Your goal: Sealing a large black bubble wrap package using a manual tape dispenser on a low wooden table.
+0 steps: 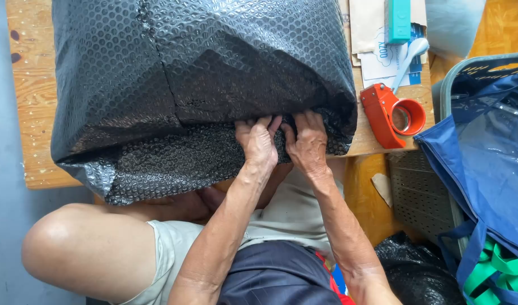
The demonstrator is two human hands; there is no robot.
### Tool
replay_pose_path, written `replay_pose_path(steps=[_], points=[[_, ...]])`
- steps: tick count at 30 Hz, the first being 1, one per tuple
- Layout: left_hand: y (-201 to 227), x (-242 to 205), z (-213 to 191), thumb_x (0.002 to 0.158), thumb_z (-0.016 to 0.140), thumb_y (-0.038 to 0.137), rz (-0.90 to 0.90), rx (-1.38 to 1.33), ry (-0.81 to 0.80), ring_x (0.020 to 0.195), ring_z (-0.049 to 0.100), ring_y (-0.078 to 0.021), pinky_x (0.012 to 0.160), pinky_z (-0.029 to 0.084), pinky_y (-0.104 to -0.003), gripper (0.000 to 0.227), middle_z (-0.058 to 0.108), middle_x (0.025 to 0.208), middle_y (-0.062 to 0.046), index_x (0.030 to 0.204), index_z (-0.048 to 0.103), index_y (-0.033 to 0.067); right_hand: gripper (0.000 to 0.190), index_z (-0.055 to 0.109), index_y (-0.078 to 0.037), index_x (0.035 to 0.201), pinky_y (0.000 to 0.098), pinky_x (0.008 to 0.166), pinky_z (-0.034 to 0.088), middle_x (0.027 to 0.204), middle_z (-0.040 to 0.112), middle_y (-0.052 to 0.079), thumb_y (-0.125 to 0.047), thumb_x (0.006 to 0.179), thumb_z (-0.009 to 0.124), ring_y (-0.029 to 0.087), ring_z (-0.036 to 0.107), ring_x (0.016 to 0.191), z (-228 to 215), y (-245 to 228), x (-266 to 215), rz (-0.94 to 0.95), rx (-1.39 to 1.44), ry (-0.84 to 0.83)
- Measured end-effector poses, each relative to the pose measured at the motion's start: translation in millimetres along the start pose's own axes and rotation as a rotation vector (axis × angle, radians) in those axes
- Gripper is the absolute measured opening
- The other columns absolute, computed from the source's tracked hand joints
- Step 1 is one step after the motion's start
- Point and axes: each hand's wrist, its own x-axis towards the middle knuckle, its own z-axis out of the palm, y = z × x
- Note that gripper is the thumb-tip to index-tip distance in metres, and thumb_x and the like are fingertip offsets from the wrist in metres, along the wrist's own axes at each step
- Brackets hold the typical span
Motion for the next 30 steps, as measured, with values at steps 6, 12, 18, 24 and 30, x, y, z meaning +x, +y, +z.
replay_pose_path(steps=[6,12,18,24,30], points=[[-22.3,31.6,-17.5,0.068,0.079,-0.004,0.084,0.197,0.039,0.068,0.068,-0.0131,0.055,0.065,-0.028,0.038,0.062,0.079,0.002,0.098,0.061,0.0105,0.028,0.070,-0.007,0.109,0.0414,0.089,0.055,0.101,0.067,0.010,-0.023,0.089,0.081,0.031,0.066,0.102,10.8,10.5,-4.6,0.022,-0.005,-0.011],[5.2,20.2,-14.8,0.080,0.069,0.006,0.224,0.721,0.017,0.036,0.058,-0.0115,0.038,0.045,-0.024,0.012,0.065,0.049,-0.014,0.083,0.075,-0.0035,0.024,0.072,-0.005,0.106,0.0373,0.085,0.058,0.098,0.067,0.012,-0.025,0.093,0.077,0.027,0.068,0.097,-11.7,-16.2,0.5,0.009,-0.024,-0.034],[3.2,32.8,-17.5,0.077,0.069,0.010,0.197,0.790,0.073,0.034,0.058,-0.0145,0.037,0.047,-0.027,0.013,0.062,0.045,-0.014,0.080,0.077,-0.0007,0.021,0.068,-0.016,0.095,0.0360,0.075,0.052,0.094,0.060,0.001,-0.036,0.101,0.065,0.021,0.063,0.085,-19.4,-23.7,2.5,-0.196,-0.227,0.123],[1.2,29.8,-15.7,0.081,0.067,0.011,0.131,0.742,0.098,0.035,0.059,-0.0165,0.039,0.051,-0.027,0.017,0.064,0.048,-0.015,0.085,0.075,-0.0034,0.018,0.070,-0.008,0.093,0.0446,0.071,0.052,0.088,0.062,0.010,-0.024,0.087,0.075,0.032,0.064,0.080,-1.1,28.8,13.3,-0.140,-0.340,0.005],[9.6,17.9,-19.2,0.081,0.064,0.010,0.090,0.687,0.046,0.037,0.059,-0.0145,0.037,0.050,-0.027,0.019,0.066,0.053,-0.018,0.084,0.073,-0.0074,0.024,0.071,-0.011,0.101,0.0432,0.072,0.054,0.091,0.064,0.008,-0.027,0.085,0.078,0.030,0.066,0.079,-7.7,27.6,12.6,-0.159,-0.309,0.001]])
